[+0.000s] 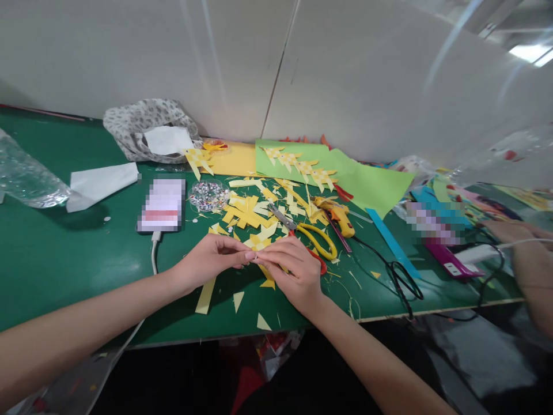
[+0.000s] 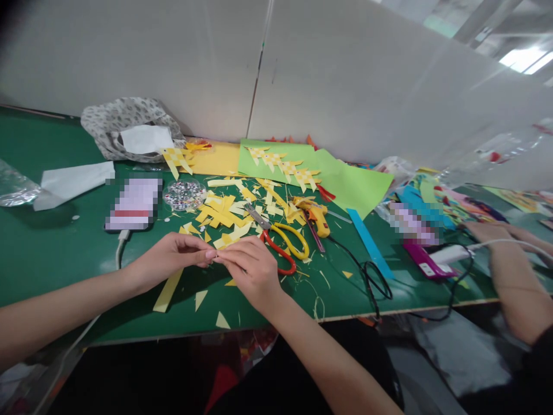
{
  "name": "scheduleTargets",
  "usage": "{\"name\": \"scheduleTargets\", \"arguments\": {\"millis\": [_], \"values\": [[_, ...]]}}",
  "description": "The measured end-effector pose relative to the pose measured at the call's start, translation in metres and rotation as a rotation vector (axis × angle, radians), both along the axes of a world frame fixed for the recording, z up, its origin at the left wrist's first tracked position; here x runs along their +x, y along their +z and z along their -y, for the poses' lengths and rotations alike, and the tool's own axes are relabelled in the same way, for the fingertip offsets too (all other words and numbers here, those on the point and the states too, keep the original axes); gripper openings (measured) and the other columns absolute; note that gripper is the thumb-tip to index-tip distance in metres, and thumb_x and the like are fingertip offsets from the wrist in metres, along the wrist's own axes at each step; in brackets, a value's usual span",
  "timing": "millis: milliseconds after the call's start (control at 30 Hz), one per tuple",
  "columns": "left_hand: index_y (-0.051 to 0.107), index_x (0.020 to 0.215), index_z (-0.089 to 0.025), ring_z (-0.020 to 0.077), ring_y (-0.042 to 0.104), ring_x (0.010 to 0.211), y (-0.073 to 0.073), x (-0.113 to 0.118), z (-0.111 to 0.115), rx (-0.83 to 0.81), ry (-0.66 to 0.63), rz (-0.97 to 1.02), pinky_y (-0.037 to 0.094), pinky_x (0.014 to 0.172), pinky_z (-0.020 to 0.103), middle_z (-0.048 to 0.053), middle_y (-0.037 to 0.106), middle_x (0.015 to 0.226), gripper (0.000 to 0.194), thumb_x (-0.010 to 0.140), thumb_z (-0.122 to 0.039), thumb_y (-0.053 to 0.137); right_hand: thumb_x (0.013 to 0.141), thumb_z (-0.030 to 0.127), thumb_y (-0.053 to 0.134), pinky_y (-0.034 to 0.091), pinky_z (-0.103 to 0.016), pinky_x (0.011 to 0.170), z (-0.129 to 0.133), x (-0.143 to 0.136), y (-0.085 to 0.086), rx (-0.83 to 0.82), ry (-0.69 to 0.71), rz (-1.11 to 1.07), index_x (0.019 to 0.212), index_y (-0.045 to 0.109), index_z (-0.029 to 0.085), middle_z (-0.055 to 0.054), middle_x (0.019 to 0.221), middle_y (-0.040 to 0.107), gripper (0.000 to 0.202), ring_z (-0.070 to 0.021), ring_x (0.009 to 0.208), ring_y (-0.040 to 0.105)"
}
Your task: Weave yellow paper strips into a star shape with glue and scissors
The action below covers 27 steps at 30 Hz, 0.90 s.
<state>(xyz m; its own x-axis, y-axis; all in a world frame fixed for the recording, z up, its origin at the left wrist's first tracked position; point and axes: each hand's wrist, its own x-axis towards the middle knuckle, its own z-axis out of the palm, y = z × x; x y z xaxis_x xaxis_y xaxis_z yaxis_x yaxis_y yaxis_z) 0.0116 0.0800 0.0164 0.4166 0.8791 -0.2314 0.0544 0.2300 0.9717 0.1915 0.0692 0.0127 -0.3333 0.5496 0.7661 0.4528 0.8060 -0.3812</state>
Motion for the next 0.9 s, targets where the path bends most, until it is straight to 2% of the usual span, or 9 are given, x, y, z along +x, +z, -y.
{"name": "scheduleTargets", "arguments": {"millis": [167,533,900], "values": [[0.072,0.078,-0.017,0.0148,0.062,0.074,0.0015,-0.0002,0.0007,0.009,-0.004,-0.002,0.051,0.07,0.025,0.004,0.071,0.078,0.023,0.068,-0.037,0.068,0.074,0.008,0.062,0.051,-0.032,0.064,0.0019,0.0,0.0014,-0.017,-0.007,-0.034,0.082,0.068,0.023,-0.001,0.075,0.071,0.018,-0.0147,0.068,0.064],[0.073,0.077,-0.018,0.0113,0.058,0.064,-0.0006,-0.0005,-0.0002,0.037,0.001,-0.015,0.047,0.065,0.023,0.002,0.069,0.069,0.021,0.066,-0.036,0.07,0.072,0.003,0.063,0.051,-0.031,0.064,0.0022,0.0009,-0.0001,-0.005,0.016,-0.029,0.083,0.068,0.02,-0.003,0.076,0.07,0.021,-0.0144,0.07,0.062],[0.071,0.075,-0.016,0.0148,0.063,0.073,0.0009,0.0017,0.0032,0.131,0.008,-0.122,0.048,0.071,0.023,0.003,0.072,0.078,0.02,0.072,-0.034,0.064,0.073,0.005,0.062,0.051,-0.032,0.064,0.0015,0.0003,-0.0056,-0.031,0.007,-0.021,0.081,0.067,0.02,-0.003,0.074,0.07,0.018,-0.014,0.069,0.062]]}}
